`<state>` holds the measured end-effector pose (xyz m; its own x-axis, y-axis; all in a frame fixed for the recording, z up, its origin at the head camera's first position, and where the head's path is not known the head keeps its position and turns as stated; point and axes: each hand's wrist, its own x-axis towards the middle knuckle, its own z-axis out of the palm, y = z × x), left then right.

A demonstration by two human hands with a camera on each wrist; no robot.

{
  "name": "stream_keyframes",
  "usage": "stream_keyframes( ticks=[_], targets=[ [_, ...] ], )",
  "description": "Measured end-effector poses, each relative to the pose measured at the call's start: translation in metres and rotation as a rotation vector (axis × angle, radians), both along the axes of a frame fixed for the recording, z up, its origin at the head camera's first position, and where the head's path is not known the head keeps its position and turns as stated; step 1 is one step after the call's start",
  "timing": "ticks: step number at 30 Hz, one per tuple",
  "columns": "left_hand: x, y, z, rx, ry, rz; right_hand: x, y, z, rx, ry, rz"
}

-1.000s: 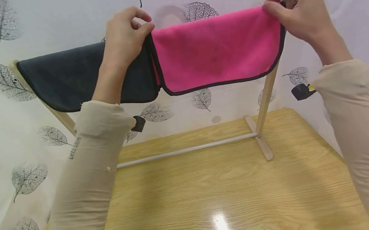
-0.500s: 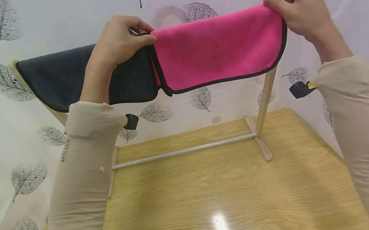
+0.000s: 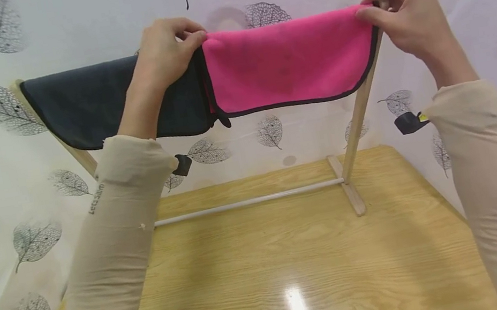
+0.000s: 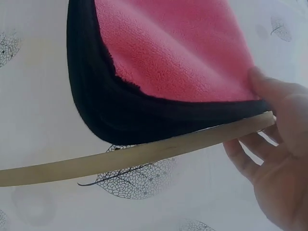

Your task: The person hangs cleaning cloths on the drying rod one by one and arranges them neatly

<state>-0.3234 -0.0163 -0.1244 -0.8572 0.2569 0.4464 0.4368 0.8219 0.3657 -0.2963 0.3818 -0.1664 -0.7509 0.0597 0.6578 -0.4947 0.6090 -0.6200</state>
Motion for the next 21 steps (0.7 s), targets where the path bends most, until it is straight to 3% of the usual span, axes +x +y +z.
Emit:
stream_keyframes(
  ticks=[5, 11, 15, 21],
  targets=[
    [0.001, -0.004, 0.001, -0.024, -0.007, -0.02, -0.002, -0.001, 0.006, 0.01, -0.006, 0.0],
    [0.002, -0.008, 0.002, -0.039, -0.061, -0.069, -0.003, -0.001, 0.007, -0.048, -0.03, 0.045],
    [0.003, -0.01, 0.003, -0.035, -0.099, -0.09, -0.001, 0.003, 0.003, -0.142, -0.061, 0.131],
    [0.002, -0.01, 0.003, 0.029, -0.124, -0.1, -0.004, 0.005, -0.005, -0.626, -0.117, 0.484]
  ],
)
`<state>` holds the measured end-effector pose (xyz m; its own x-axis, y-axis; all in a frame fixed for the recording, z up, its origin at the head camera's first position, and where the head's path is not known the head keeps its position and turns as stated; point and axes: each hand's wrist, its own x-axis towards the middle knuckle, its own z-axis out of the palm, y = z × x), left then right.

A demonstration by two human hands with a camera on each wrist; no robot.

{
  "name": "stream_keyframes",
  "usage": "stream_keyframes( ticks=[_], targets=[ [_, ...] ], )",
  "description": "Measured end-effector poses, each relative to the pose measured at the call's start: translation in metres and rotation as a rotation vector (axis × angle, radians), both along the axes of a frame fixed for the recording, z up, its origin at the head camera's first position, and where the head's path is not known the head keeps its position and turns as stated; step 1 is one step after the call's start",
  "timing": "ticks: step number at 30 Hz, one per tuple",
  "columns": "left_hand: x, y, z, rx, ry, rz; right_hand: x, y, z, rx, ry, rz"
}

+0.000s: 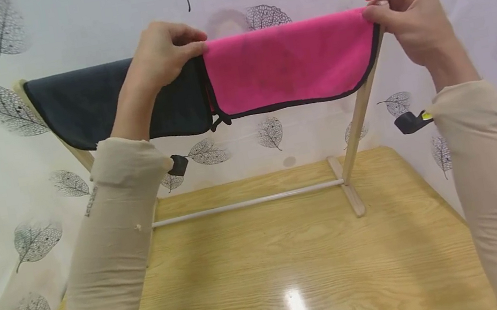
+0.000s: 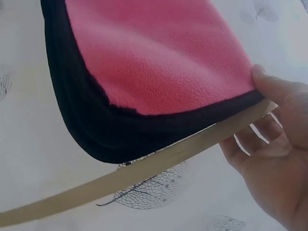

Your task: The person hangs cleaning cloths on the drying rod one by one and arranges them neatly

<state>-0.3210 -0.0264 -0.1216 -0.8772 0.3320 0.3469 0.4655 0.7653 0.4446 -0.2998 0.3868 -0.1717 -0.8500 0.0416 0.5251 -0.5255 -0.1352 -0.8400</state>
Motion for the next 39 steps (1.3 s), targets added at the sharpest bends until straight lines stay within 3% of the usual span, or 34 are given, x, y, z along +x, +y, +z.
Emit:
stream_keyframes(
  ticks=[2, 8, 11, 18, 26, 29, 32, 36, 39],
  targets=[
    [-0.001, 0.0, 0.0, 0.016, -0.009, -0.004, -0.001, 0.0, -0.001, -0.136, -0.05, 0.075],
    [-0.002, 0.001, -0.002, 0.016, -0.024, 0.002, -0.002, 0.002, -0.006, -0.237, -0.15, 0.147],
    [-0.003, 0.002, -0.003, 0.016, -0.02, -0.004, -0.003, 0.002, -0.009, -0.238, -0.14, 0.168],
    [-0.005, 0.004, -0.007, -0.045, 0.06, -0.007, -0.003, 0.001, -0.011, -0.247, -0.102, 0.191],
    [-0.005, 0.002, -0.012, -0.096, 0.092, -0.003, -0.004, -0.005, -0.015, -0.194, -0.06, 0.141],
    [-0.005, 0.001, -0.012, -0.14, 0.096, 0.005, -0.004, -0.006, -0.017, -0.144, -0.071, 0.08],
    [-0.002, -0.001, -0.014, -0.221, 0.143, 0.029, 0.0, -0.006, -0.018, -0.006, -0.091, -0.033],
    [0.006, -0.009, -0.021, -0.281, 0.252, 0.082, 0.009, -0.005, -0.018, 0.271, -0.108, -0.234],
    [0.015, -0.019, -0.029, -0.263, 0.315, 0.095, 0.018, -0.004, -0.02, 0.475, -0.104, -0.359]
  ],
)
